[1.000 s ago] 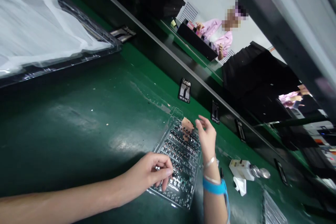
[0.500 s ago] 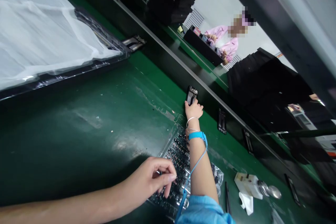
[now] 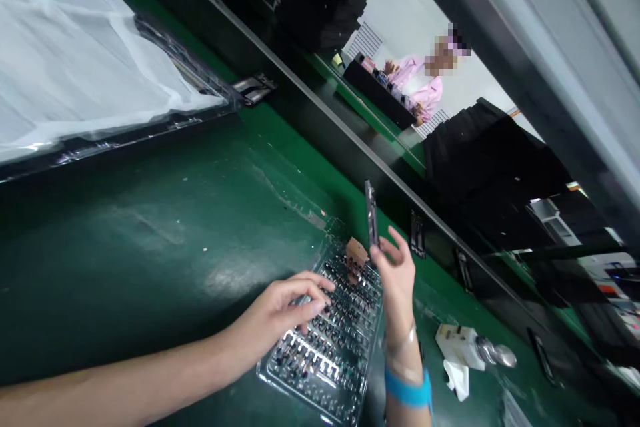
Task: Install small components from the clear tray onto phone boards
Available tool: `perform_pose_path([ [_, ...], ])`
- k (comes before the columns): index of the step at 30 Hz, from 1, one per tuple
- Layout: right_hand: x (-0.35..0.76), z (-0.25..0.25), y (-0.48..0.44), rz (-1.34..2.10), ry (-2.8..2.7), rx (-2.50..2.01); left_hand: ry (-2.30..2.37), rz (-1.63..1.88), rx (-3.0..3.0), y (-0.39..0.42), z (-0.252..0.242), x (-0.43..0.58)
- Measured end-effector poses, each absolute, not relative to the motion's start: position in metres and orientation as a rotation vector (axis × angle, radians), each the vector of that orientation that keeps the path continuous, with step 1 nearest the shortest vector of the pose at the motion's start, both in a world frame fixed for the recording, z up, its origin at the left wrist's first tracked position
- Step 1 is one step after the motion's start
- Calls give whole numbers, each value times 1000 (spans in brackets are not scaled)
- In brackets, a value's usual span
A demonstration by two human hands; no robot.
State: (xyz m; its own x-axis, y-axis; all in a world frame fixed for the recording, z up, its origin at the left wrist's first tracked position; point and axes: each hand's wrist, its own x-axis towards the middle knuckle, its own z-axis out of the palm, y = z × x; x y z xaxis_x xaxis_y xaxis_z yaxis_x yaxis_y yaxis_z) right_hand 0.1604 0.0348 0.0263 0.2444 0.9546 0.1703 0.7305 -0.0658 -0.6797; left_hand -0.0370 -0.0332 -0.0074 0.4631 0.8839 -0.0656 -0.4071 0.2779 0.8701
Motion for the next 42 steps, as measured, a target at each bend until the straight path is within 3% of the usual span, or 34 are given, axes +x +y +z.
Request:
perform_pose_path([
  [8, 133, 8, -129, 212, -1849, -1626, 795, 905, 902, -34, -4, -41],
  [12, 190, -8, -158, -289, -1604, -1893, 812, 804, 1014, -41, -5, -42],
  [14, 222, -18, -169, -449, -1635, -2113, 790, 745, 1048, -44, -4, -41],
  [18, 263, -22, -174, -364, -1759, -2219, 788, 671, 1099, -48, -5, -40],
  [25, 344, 35, -122, -875, -1217, -2322, 823, 660, 1175, -48, -9, -37],
  [36, 371, 53, -90, -857, -1224, -2597, 802, 727, 1273, -47, -5, -35],
  [40, 310, 53, -93, -900, -1292, -2388, 778, 733, 1303, -47, -5, -36],
  [42, 257, 48, -100, -675, -1583, -2023, 773, 742, 1326, -48, -5, -37],
])
